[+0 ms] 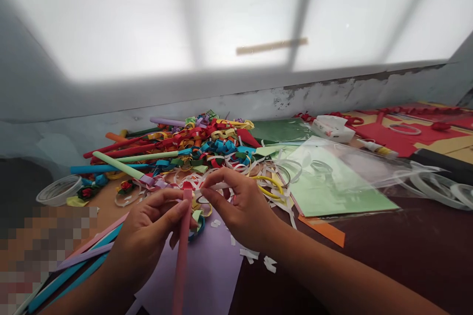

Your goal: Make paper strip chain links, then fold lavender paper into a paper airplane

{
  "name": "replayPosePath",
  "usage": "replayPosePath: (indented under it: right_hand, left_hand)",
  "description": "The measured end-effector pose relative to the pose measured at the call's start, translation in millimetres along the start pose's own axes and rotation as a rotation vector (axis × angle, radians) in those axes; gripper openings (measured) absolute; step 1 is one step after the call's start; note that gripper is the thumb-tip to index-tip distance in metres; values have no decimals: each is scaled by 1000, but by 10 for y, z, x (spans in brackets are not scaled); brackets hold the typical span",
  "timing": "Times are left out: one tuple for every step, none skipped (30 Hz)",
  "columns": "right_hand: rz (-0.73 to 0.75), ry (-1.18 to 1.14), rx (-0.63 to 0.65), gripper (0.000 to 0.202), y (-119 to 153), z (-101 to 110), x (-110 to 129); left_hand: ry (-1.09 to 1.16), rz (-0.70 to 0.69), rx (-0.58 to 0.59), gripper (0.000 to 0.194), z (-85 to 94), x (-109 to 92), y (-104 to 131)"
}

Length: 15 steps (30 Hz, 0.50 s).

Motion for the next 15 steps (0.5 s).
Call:
replayPosePath:
  right_hand:
    - [16, -31, -6, 9, 4, 0, 35]
    - [35, -50, -11, 9, 7, -1, 69]
    - [45, -62, -13, 9, 9, -5, 94]
    - [42, -72, -11, 10, 12, -12, 107]
    - [27, -84, -10, 11, 15, -19, 108]
    - [6, -94, -9, 12, 18, -27, 102]
    - [-12, -101, -10, 14, 24, -32, 96]
    - [-25, -105, -13, 16, 29, -35, 91]
    - [-37, -105, -15, 17, 36, -37, 86]
    - [-45, -100, -12, 19, 42, -40, 82]
    - [-56, -90, -6, 20, 48, -44, 78]
    - [-68, -76, 1, 19, 53, -48, 73]
    - [-81, -63, 5, 19, 57, -49, 67]
    - [-95, -54, 6, 18, 61, -49, 60]
    - [-111, -51, 3, 18, 64, -47, 52]
  left_hand:
    - [23, 16, 1, 30, -7, 9, 9]
    - [39, 25, 9, 30, -19, 13, 19]
    - [43, 24, 21, 29, -33, 11, 28]
    - [39, 14, 35, 28, -49, 6, 36]
    - [30, -7, 40, 26, -60, -6, 41]
    - [17, -31, 40, 25, -70, -20, 45]
    - [3, -58, 39, 25, -79, -37, 47]
    - [-10, -83, 39, 24, -90, -53, 48]
    - [-20, -101, 35, 24, -98, -66, 48]
    - [-27, -110, 33, 23, -107, -75, 49]
    - [-32, -116, 32, 23, -114, -81, 50]
    - [-34, -120, 32, 23, -120, -87, 51]
    - [-36, -126, 29, 22, -122, -92, 52]
    - [-38, -129, 29, 22, -124, -94, 54]
    - [-39, -130, 30, 21, -124, -94, 56]
Point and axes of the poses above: each hand's wrist, its own y-axis away from the middle knuckle, its own z-axis out of the back of the hand, x = y × z, the point moved 6 cm from there along -y, towards the middle knuckle, and after that the axes turned 8 degrees about y, right-handed, at the moved point
